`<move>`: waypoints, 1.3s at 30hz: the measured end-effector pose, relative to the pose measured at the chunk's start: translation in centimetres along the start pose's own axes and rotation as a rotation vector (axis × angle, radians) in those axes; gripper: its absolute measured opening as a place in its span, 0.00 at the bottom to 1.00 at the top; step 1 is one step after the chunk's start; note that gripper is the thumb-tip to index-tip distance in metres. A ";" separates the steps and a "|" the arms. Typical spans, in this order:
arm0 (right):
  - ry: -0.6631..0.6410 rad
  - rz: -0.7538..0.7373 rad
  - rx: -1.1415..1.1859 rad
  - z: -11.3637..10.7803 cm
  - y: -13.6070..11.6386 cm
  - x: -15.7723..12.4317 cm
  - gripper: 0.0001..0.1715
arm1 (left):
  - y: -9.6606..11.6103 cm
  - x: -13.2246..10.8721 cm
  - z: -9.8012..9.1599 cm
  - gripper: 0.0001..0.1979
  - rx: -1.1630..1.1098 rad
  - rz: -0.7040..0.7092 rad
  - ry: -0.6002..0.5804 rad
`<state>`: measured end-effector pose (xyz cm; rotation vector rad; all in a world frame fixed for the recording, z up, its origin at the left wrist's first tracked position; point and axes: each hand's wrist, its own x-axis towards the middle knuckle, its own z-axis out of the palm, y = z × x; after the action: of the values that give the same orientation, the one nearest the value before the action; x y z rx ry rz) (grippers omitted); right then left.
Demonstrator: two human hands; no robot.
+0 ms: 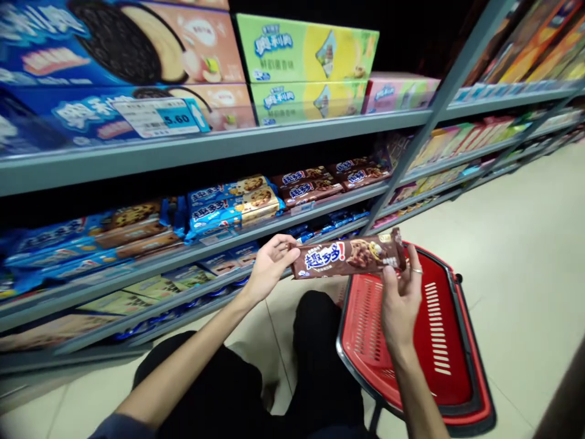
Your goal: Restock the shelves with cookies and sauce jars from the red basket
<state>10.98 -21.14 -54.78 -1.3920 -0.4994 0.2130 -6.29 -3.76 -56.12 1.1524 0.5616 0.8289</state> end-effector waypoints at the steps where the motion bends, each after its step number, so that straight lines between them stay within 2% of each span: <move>1: -0.009 -0.022 -0.056 -0.9 -0.1 0.4 0.42 | 0.1 0.0 0.1 0.25 0.014 -0.008 -0.013; 4: -0.003 -0.021 -0.195 -2.9 0.1 0.8 0.35 | 0.1 -0.4 1.0 0.30 -0.010 -0.080 0.045; 7: 0.010 0.123 -0.116 -3.8 0.8 0.4 0.36 | 0.5 -0.9 1.8 0.32 -0.047 -0.131 0.108; 10: 0.011 0.296 0.050 -3.9 1.5 0.2 0.39 | 2.2 -1.4 2.3 0.29 0.016 -0.112 0.000; 13: 0.031 0.340 0.129 -3.3 1.7 0.6 0.37 | 3.8 -2.3 2.2 0.26 0.092 -0.058 -0.123; 14: 0.025 0.346 0.138 -2.8 1.8 0.9 0.37 | 4.0 -2.6 2.0 0.26 0.107 -0.046 -0.115; 16: -0.005 0.353 0.135 -1.4 1.8 1.7 0.35 | 3.8 -3.4 1.4 0.28 0.108 -0.049 -0.008; 19: -0.098 0.355 0.133 2.1 2.0 3.6 0.30 | 3.0 -4.4 -0.1 0.30 0.036 -0.166 0.155; 21: -0.141 0.361 0.122 4.8 1.9 5.3 0.27 | 2.7 -4.6 -1.2 0.31 -0.059 -0.243 0.154; 23: -0.175 0.365 0.066 7.4 1.6 7.0 0.26 | 2.6 -4.5 -2.0 0.33 -0.156 -0.237 0.159; 26: -0.243 0.338 -0.007 10.0 0.5 8.8 0.28 | 2.8 -3.9 -2.3 0.33 -0.201 -0.155 0.275; 29: -0.306 0.228 -0.041 11.0 -0.7 9.3 0.31 | 3.2 -3.2 -1.8 0.34 -0.112 -0.100 0.445; 31: -0.334 0.081 -0.086 10.8 -0.9 9.3 0.31 | 3.3 -2.7 -1.5 0.31 -0.023 -0.046 0.532; 34: -0.435 -0.093 -0.085 9.9 0.2 9.9 0.33 | 2.7 -2.0 -0.9 0.24 0.117 0.122 0.579; 37: -0.607 -0.177 -0.019 8.7 2.1 11.5 0.40 | 1.5 -1.2 0.5 0.25 0.222 0.292 0.596; 39: -0.675 -0.231 0.015 7.7 2.7 12.9 0.44 | 1.0 -0.9 2.1 0.29 0.256 0.353 0.605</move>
<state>19.16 -8.29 -53.95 -1.2149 -1.2057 0.5016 -5.52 -5.45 -54.55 1.2496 0.9993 1.4634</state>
